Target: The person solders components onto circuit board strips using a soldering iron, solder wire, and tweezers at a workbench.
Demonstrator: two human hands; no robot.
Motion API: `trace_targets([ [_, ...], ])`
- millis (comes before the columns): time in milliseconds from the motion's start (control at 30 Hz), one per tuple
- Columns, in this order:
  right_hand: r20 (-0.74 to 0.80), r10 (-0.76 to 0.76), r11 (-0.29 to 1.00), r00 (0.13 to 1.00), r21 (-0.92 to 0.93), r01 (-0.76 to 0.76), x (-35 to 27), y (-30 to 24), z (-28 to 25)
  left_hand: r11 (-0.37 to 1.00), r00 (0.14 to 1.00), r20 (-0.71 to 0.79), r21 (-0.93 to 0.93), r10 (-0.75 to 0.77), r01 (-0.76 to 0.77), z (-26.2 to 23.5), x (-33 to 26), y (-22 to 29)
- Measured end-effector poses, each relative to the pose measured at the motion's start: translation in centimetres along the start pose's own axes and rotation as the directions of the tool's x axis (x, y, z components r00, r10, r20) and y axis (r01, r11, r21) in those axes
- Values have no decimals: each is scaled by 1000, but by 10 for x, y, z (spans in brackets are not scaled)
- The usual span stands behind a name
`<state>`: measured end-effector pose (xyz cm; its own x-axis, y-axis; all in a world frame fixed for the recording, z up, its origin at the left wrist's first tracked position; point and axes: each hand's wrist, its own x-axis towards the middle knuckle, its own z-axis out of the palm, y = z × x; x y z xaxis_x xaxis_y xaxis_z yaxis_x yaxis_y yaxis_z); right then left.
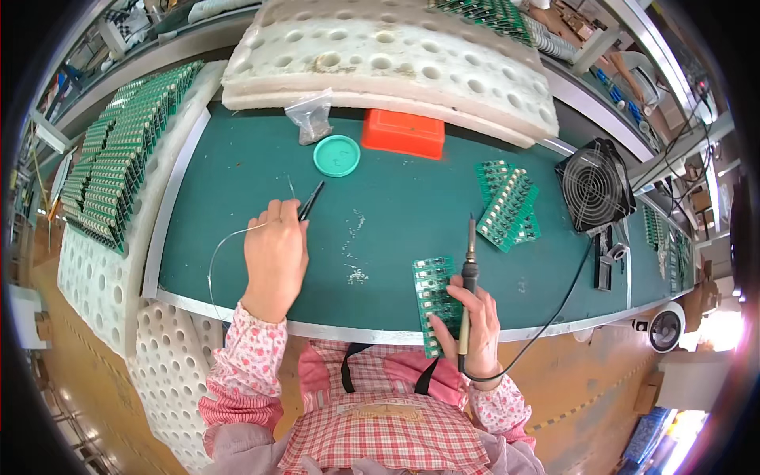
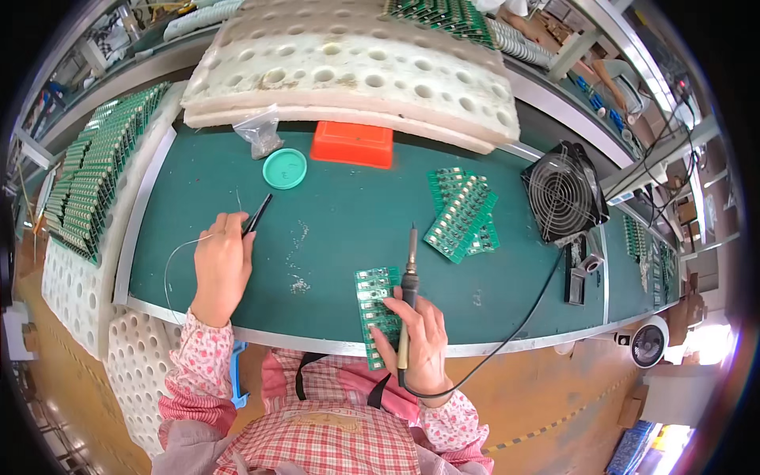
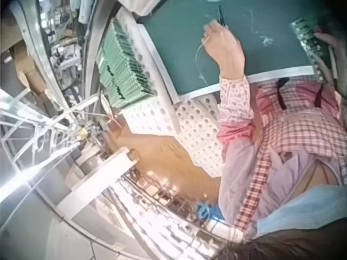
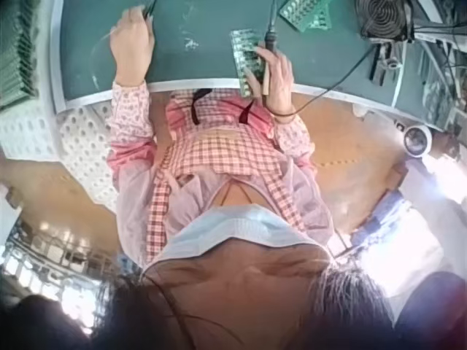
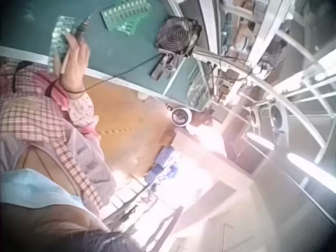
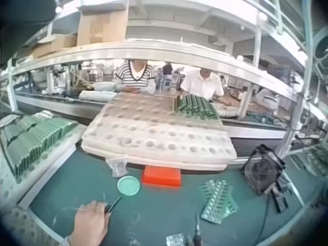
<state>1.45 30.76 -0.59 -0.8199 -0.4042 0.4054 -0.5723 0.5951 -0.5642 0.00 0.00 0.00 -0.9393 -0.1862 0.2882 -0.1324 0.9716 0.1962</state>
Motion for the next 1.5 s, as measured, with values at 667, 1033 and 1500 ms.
trace_targets([
  [667, 138, -414, 907, 900, 146, 395, 32, 15, -39, 682, 782, 140, -596, 608, -424, -42, -62, 94],
  [1033, 85, -296, 948, 951, 146, 282, 45, 2, -15, 759, 942, 140, -633, 306, -152, -35, -74, 78],
  [1500, 44, -199, 980, 979, 38, 198, 33, 3, -11, 730, 981, -14, -666, 192, -153, -21, -66, 54],
])
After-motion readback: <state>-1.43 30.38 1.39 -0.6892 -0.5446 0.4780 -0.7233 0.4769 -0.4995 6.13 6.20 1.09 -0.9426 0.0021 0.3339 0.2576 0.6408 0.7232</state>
